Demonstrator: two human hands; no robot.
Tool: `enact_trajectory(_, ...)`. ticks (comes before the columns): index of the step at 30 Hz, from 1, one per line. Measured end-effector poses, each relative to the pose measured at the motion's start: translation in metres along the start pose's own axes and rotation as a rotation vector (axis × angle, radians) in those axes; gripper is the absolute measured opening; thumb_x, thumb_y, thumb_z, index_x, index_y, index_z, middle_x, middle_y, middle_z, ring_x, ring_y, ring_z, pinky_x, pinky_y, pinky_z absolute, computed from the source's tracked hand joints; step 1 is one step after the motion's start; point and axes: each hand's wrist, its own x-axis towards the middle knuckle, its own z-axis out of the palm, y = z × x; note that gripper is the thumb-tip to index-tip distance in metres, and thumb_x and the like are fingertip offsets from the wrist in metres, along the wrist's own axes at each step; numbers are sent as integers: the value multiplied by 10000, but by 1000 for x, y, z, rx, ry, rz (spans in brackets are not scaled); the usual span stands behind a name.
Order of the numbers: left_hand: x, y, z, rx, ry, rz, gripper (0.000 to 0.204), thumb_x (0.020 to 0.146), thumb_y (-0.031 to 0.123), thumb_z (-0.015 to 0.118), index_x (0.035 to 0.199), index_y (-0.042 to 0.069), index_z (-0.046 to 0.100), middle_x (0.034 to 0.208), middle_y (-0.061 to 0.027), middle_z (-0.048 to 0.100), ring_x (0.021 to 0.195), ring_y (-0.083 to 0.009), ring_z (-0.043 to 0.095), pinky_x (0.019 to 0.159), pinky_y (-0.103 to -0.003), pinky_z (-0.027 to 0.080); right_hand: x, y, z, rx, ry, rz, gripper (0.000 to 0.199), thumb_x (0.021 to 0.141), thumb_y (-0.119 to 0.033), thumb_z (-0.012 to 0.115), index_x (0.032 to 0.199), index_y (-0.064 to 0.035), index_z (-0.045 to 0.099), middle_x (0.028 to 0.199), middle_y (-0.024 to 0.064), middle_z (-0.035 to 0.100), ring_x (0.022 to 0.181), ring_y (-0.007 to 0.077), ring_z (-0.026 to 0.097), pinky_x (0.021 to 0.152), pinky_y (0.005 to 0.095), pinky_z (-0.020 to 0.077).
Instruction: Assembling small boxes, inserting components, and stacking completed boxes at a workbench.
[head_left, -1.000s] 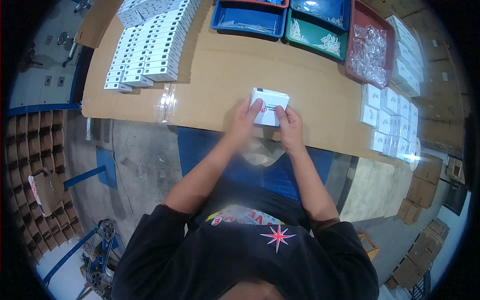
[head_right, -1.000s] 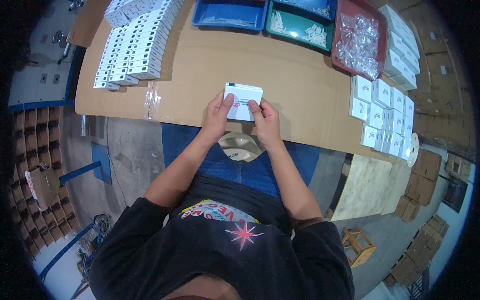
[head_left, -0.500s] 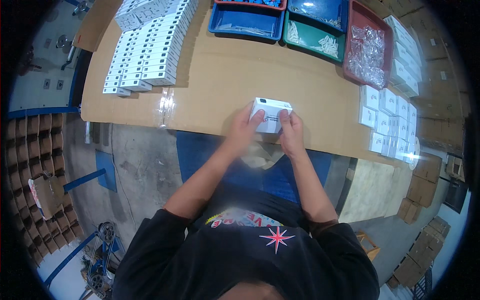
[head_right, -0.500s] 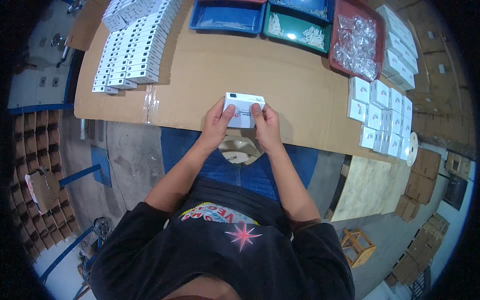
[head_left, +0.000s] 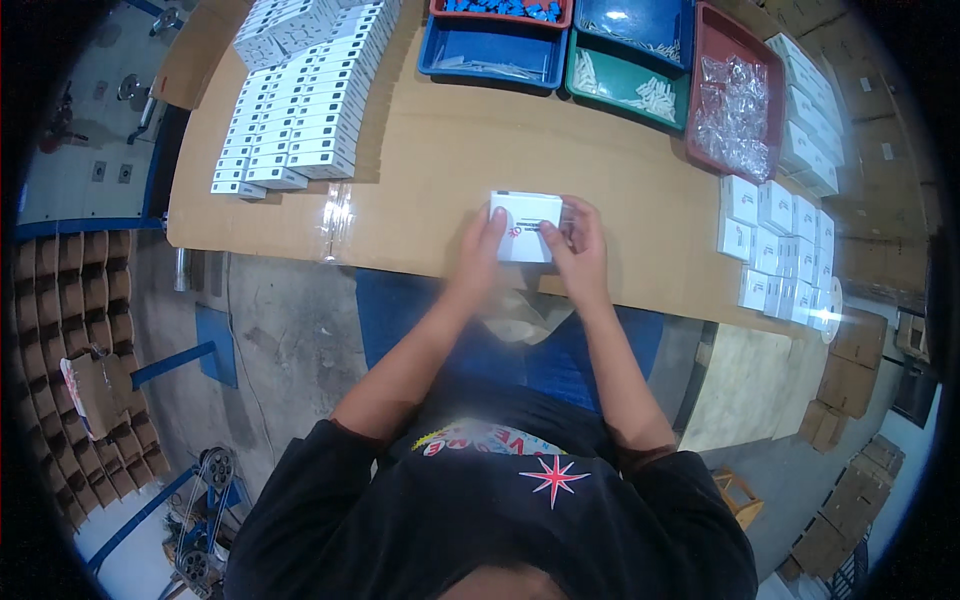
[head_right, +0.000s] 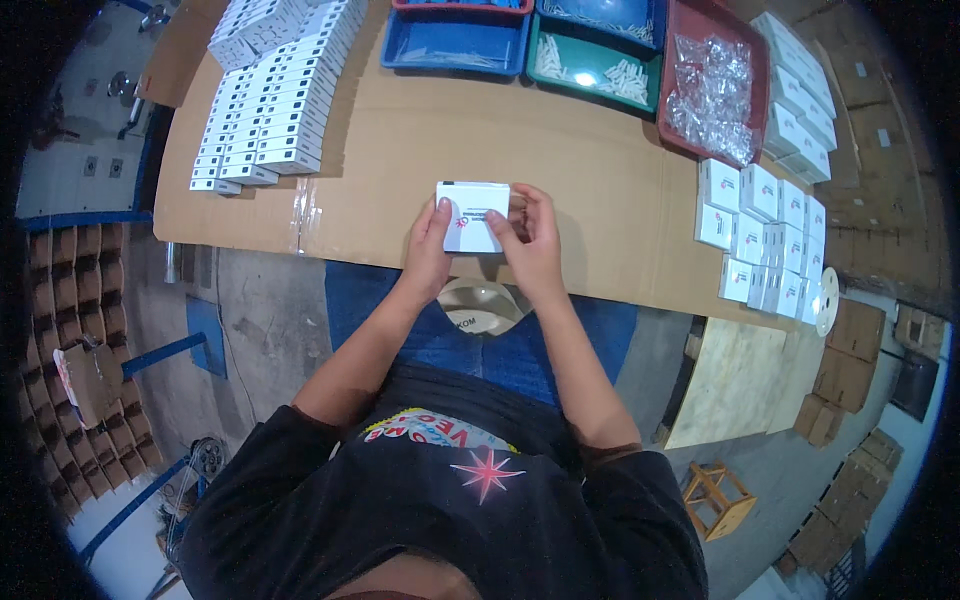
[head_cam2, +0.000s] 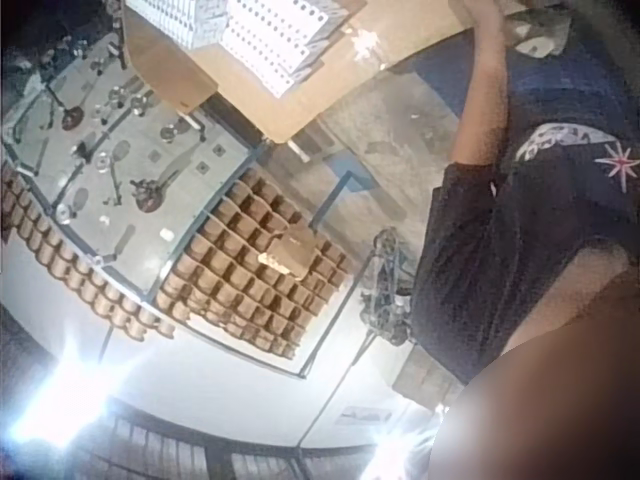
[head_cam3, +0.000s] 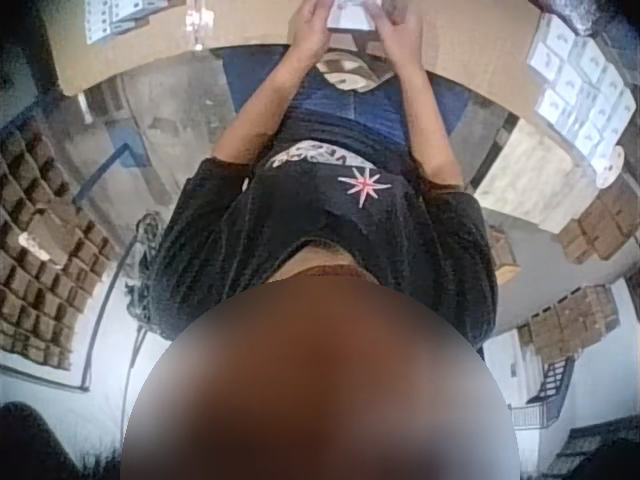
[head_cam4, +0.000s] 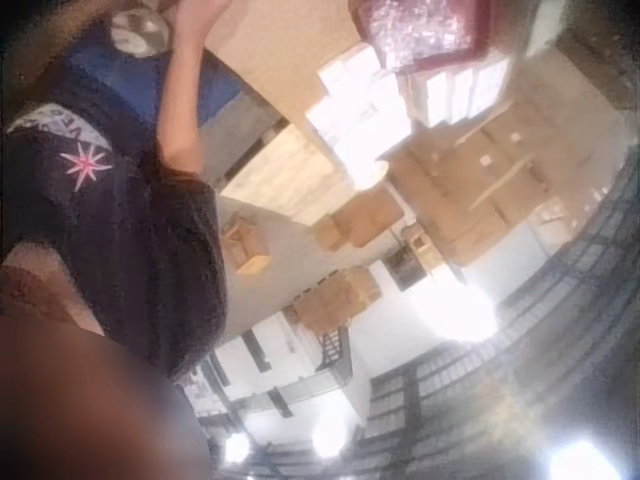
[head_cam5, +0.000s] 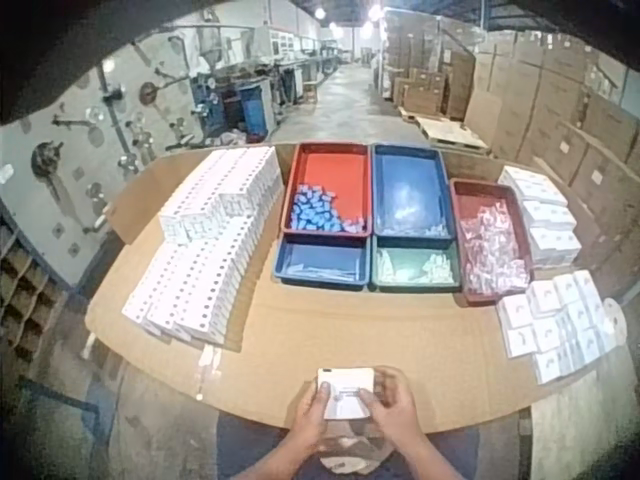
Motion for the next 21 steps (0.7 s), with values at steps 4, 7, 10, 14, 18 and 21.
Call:
enact_trajectory(4, -2, 14, 11, -123, -7, -17, 545, 1112, 489, 364, 1522, 132, 408, 1392, -101, 583, 1188, -217, 640, 980, -379, 555, -7, -11, 1, -666, 42, -346, 512, 823, -195, 863, 1203, 0, 581, 1201, 135, 577, 1044, 262, 613, 895, 349, 520)
enact_trajectory(7, -5, 15, 13, -299, -139, -1, 673, 1102, 557, 288, 1626, 134, 272, 1558, -137, 411, 1397, -282, 476, 1094, -438, 477, -10, -14, 16, -649, -1, -383, 562, 808, -215, 868, 1232, 0, 568, 1214, 170, 572, 1085, 336, 613, 923, 407, 523)
enact_trajectory(10, -3, -8, -1, -184, -240, 178, 729, 1090, 599, 258, 1645, 127, 233, 1673, -144, 248, 1524, -288, 296, 1167, -444, 381, -7, -13, 35, -610, -53, -399, 530, 832, -202, 845, 1238, 12, 580, 1263, 182, 570, 1142, 338, 615, 927, 411, 530)
enact_trajectory(14, -21, 31, -6, 51, -166, 403, 799, 1074, 641, 238, 1657, 100, 168, 1692, -118, 246, 1540, -257, 273, 1256, -398, 187, 1, -16, 38, -392, -119, -316, 355, 947, -153, 718, 1231, 30, 607, 1272, 163, 568, 1119, 261, 614, 905, 350, 520)
enact_trajectory(18, -58, 50, -41, 331, 181, 415, 453, 1100, 301, 467, 1454, 21, 510, 1457, -133, 527, 1364, -220, 478, 1134, -345, 359, 43, -14, 62, -254, -58, -264, 208, 1036, -115, 590, 1158, 43, 649, 1232, 134, 581, 997, 201, 621, 867, 303, 494)
enact_trajectory(21, -88, 38, -95, 332, 369, 145, 223, 1063, 180, 561, 1123, -2, 675, 982, -26, 697, 901, -101, 633, 825, -265, 511, 99, -21, 88, -230, -92, -325, 215, 1045, -137, 592, 1165, 31, 651, 1117, 86, 630, 935, 160, 613, 851, 297, 490)
